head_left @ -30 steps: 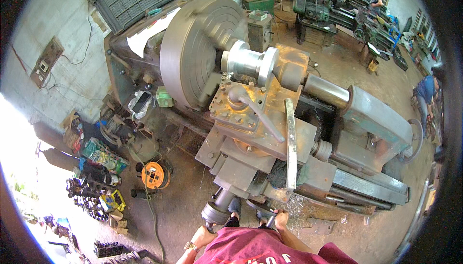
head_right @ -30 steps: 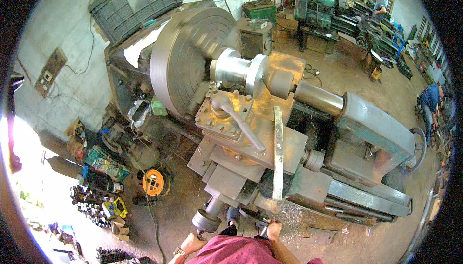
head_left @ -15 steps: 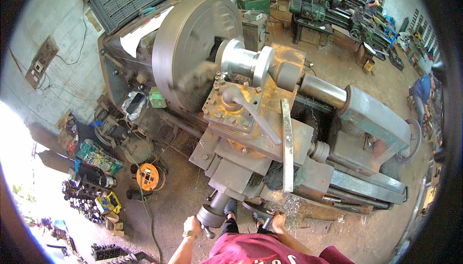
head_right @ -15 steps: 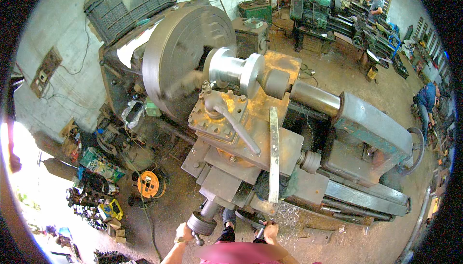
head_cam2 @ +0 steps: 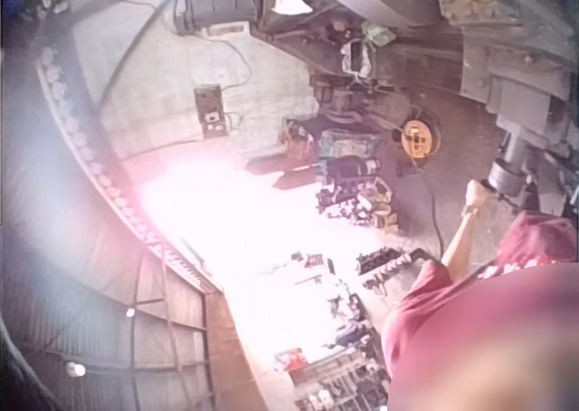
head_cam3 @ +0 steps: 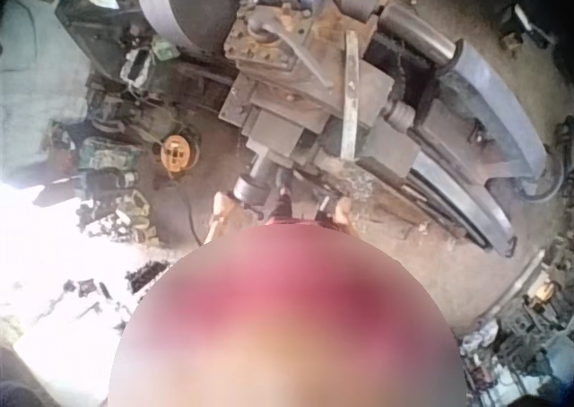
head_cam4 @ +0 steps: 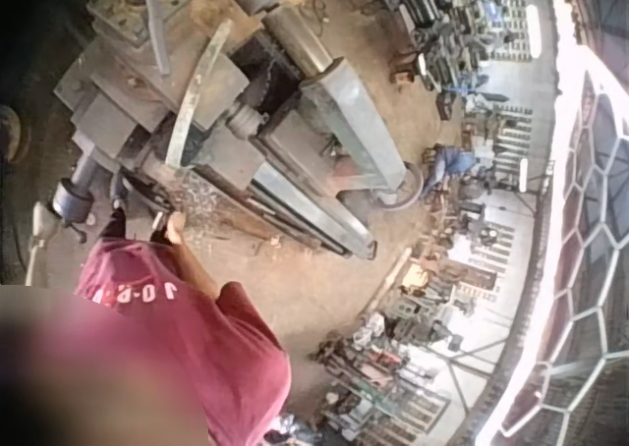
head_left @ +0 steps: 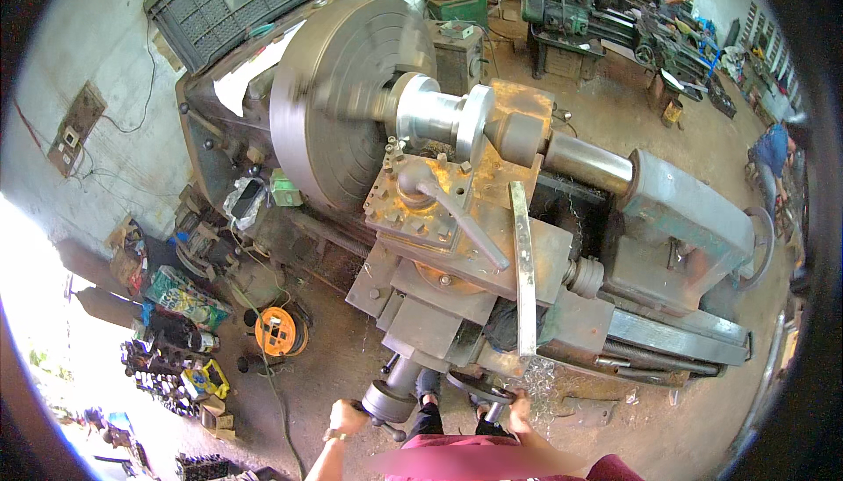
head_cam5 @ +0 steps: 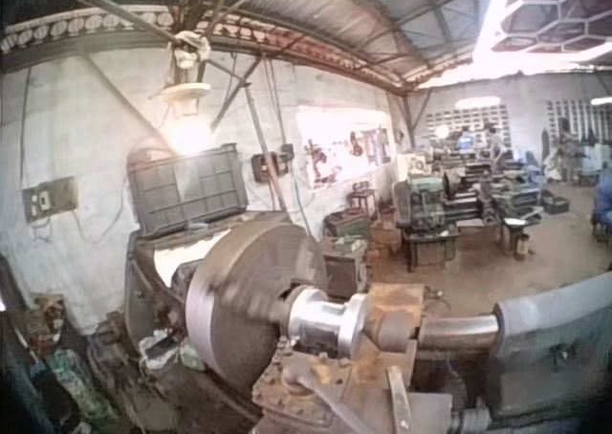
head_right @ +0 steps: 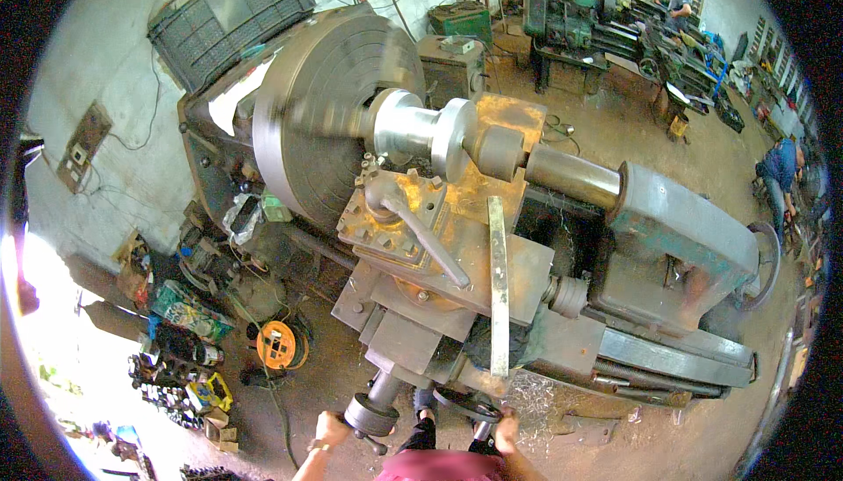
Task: The person operates a metal lathe, using both hands to adjust the control levers and knobs while a cylindrical metal workpiece rotates. The person maintains a steady position in front of the machine, making small adjustments to the tool carriage throughout the clip.
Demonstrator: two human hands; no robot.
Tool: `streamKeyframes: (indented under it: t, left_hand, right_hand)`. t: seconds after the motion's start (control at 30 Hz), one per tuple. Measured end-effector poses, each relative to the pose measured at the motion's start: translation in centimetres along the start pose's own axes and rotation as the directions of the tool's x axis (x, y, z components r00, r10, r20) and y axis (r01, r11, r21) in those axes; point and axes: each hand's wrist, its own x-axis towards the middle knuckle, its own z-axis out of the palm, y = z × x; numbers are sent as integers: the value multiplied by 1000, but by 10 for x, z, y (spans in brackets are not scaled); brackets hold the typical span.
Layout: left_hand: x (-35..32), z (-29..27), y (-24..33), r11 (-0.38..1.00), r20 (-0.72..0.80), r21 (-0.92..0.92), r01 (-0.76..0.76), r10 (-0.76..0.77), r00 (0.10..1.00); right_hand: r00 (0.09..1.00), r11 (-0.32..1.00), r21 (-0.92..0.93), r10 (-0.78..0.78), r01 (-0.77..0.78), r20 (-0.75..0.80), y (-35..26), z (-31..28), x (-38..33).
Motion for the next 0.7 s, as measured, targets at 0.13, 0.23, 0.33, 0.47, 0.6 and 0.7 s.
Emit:
streamKeyframes:
  t: [0.13, 0.23, 0.33, 0.47, 0.6, 0.7]
  left_hand:
    - [7, 66, -9, 940, 239, 272, -207, 143, 960]
    - [5, 93, 10, 988, 319, 60, -140, 114, 941]
    - [2, 94, 34, 990, 316, 3, -144, 135, 939]
    - [-1, 78, 56, 989, 305, -34, -142, 146, 941]
    - [4, 71, 66, 988, 312, -58, -147, 157, 937]
    - [10, 72, 69, 988, 314, -72, -137, 153, 937]
  right_hand:
    - [995, 940, 328, 101, -91, -15, 48, -30, 13]
    - [997, 927, 366, 70, -81, 43, 63, -32, 14]
    - [994, 768, -640, -44, -27, -95, 58, -23, 6]
    - [988, 984, -138, 127, -115, 84, 81, -3, 5]
    - [974, 957, 226, 140, -179, 179, 142, -5, 25]
    - [931, 941, 191, 217, -280, 294, 149, -10, 38]
